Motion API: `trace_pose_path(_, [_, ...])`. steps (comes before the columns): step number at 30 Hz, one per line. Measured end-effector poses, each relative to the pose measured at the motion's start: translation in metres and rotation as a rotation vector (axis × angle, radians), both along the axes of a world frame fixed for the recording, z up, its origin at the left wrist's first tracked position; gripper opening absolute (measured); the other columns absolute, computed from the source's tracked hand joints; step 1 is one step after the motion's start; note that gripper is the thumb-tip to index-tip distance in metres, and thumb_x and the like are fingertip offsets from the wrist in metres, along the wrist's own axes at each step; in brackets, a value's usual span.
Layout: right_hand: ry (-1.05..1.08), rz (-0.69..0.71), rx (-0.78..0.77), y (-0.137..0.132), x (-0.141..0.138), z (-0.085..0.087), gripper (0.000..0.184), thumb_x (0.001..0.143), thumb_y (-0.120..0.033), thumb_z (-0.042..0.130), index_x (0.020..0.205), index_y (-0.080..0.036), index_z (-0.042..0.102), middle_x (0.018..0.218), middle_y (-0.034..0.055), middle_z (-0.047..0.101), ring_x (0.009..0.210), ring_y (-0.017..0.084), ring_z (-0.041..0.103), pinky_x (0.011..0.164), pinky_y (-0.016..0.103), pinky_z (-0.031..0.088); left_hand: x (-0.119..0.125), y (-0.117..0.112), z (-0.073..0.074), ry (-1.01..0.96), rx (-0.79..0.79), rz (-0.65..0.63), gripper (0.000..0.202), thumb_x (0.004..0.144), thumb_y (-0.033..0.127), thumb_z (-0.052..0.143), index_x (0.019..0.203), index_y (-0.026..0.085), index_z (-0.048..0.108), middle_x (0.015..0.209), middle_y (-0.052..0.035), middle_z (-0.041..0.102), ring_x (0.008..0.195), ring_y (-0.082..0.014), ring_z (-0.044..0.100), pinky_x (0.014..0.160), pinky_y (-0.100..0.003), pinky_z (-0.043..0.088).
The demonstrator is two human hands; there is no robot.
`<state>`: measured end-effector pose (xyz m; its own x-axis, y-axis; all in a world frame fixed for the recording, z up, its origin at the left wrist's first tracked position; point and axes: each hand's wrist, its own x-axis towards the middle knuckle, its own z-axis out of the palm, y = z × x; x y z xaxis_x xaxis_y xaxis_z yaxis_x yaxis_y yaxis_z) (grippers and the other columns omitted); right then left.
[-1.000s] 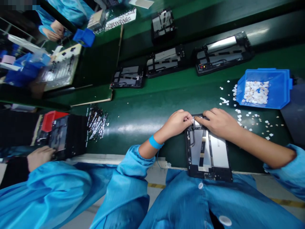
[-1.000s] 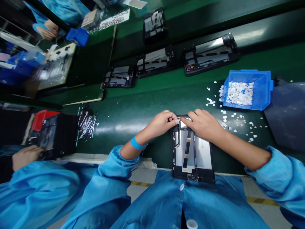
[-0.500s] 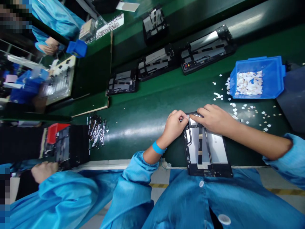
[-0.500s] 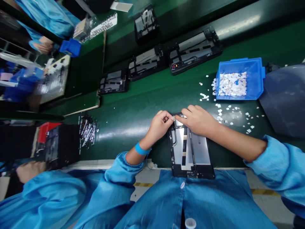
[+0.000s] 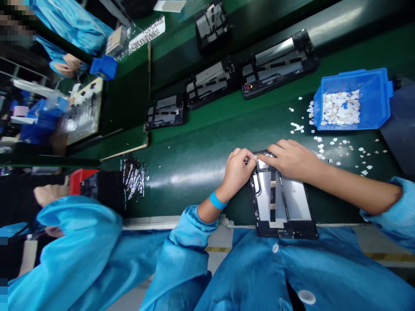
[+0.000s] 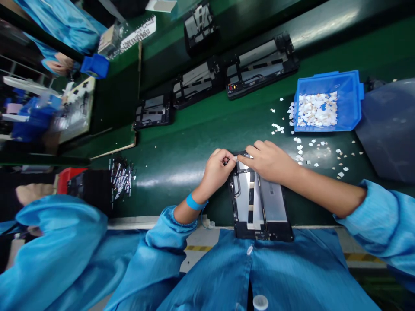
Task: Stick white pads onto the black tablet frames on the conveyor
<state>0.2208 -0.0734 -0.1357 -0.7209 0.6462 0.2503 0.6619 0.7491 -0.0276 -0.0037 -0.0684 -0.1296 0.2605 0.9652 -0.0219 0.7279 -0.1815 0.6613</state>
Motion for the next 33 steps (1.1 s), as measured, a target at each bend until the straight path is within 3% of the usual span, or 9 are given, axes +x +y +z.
trace_pose_path(8, [0.012, -0.006, -0.017, -0.001, 0.000, 0.002, 0.037, 0.101, -0.014, 0.051, 0.132, -0.023, 0.069, 0.094, 0.0095, 0.064, 0.085, 0.024, 0.045, 0.072, 0.037, 0.024, 0.008, -0.006, -0.002, 0.092, 0.079, 0.063, 0.018, 0.090, 0.011, 0.064, 0.080, 0.022, 0.055, 0.082, 0.0001, 0.059, 0.084, -0.0181, 0.055, 0.080, -0.033, 0.041])
trace_pose_path(25, [0.018, 0.012, -0.010, 0.000, 0.003, -0.003, 0.037, 0.103, -0.015, 0.048, 0.132, -0.020, 0.070, 0.095, 0.0104, 0.065, 0.086, 0.026, 0.047, 0.071, 0.038, 0.026, 0.015, -0.003, -0.002, 0.055, -0.033, 0.197, 0.023, 0.087, 0.012, 0.066, 0.073, 0.023, 0.051, 0.076, 0.0011, 0.058, 0.079, -0.0178, 0.054, 0.072, -0.031, 0.037])
trace_pose_path(33, [-0.027, 0.019, -0.074, 0.003, 0.002, -0.002, 0.041, 0.103, -0.015, 0.047, 0.139, -0.021, 0.065, 0.102, 0.0123, 0.066, 0.088, 0.026, 0.048, 0.071, 0.038, 0.025, 0.008, 0.004, -0.013, 0.001, -0.137, 0.259, 0.028, 0.082, 0.017, 0.073, 0.080, 0.023, 0.046, 0.080, 0.0027, 0.053, 0.080, -0.0164, 0.051, 0.070, -0.029, 0.035])
